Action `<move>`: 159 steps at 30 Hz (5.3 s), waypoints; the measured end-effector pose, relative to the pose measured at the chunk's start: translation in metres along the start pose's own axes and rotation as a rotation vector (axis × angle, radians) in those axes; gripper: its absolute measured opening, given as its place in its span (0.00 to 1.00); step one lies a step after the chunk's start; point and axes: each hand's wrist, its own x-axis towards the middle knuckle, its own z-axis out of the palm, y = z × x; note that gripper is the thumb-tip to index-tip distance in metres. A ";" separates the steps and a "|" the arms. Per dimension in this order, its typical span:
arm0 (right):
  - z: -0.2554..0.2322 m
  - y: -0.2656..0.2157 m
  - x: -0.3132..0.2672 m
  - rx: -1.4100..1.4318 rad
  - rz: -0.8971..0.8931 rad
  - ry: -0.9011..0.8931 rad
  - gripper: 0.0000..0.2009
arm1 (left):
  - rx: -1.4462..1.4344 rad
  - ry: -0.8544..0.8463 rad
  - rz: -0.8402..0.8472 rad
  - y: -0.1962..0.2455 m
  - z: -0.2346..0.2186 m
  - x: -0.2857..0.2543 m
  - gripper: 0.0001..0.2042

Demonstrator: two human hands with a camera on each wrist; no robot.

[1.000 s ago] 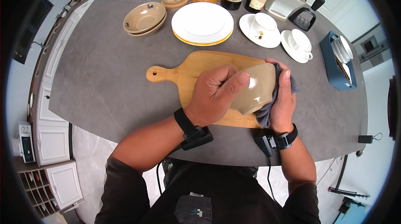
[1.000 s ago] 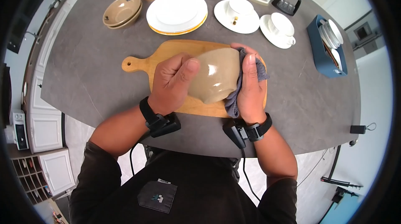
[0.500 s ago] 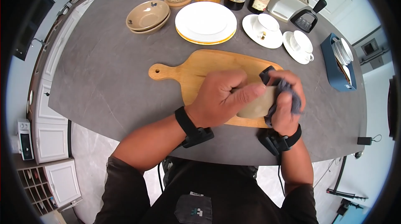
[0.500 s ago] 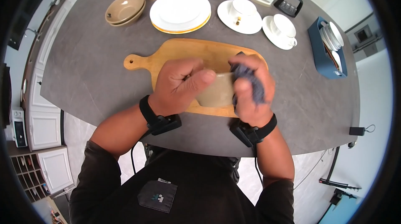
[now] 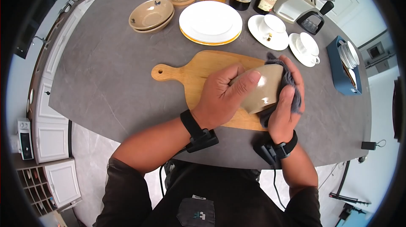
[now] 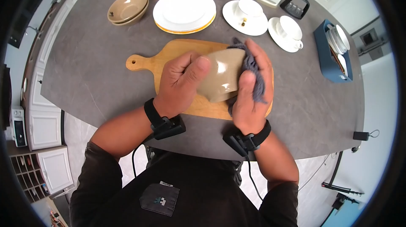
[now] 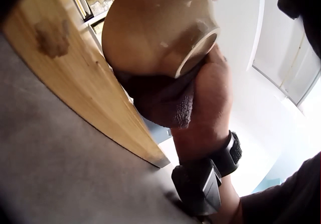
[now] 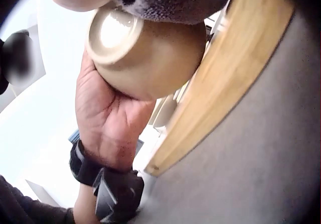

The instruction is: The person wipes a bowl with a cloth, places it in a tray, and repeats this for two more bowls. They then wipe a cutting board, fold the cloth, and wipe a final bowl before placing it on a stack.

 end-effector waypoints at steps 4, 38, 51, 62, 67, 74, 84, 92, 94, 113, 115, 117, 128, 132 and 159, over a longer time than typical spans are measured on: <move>-0.003 -0.004 0.000 -0.241 -0.330 -0.081 0.36 | -0.006 0.025 -0.012 0.005 -0.001 0.000 0.21; -0.028 -0.019 0.004 -0.185 -0.499 -0.138 0.13 | 0.035 0.010 -0.010 0.000 -0.002 -0.001 0.21; -0.023 -0.006 0.018 -0.138 -0.395 -0.185 0.22 | 0.071 -0.086 0.066 -0.003 0.000 -0.003 0.21; -0.022 0.014 0.014 0.589 0.537 -0.115 0.26 | 0.007 -0.037 0.017 0.001 0.000 -0.002 0.21; -0.015 0.013 0.010 0.635 0.555 -0.044 0.24 | -0.039 -0.006 0.000 -0.005 -0.006 0.002 0.21; -0.032 0.007 0.012 0.171 0.020 -0.181 0.22 | 0.074 -0.084 0.053 -0.005 -0.014 0.006 0.22; -0.015 -0.012 0.020 -0.333 -0.528 -0.220 0.29 | 0.211 -0.067 0.162 0.000 -0.008 0.002 0.20; -0.013 -0.028 0.010 -0.463 -0.580 -0.520 0.35 | -0.075 0.093 0.057 -0.005 -0.002 0.007 0.21; -0.016 -0.019 0.015 -0.375 -0.519 -0.528 0.36 | -0.044 0.095 -0.012 -0.008 -0.008 0.009 0.23; -0.011 -0.003 0.001 -0.224 -0.411 -0.154 0.26 | 0.024 0.104 0.014 0.001 -0.003 0.002 0.24; -0.016 -0.020 0.001 -0.288 -0.453 -0.340 0.26 | 0.008 0.112 0.003 0.000 -0.004 0.002 0.24; -0.018 -0.032 0.004 -0.268 -0.511 -0.474 0.26 | -0.019 0.112 -0.023 -0.001 -0.009 0.003 0.24; -0.007 -0.015 -0.009 -0.078 -0.409 -0.164 0.37 | -0.057 0.135 -0.062 0.002 -0.005 0.006 0.26; -0.015 -0.019 -0.004 -0.138 -0.322 -0.135 0.35 | -0.127 0.158 -0.085 -0.006 -0.005 0.008 0.26; -0.028 -0.032 0.005 -0.260 -0.544 -0.433 0.14 | 0.087 0.002 0.076 0.001 -0.005 -0.001 0.24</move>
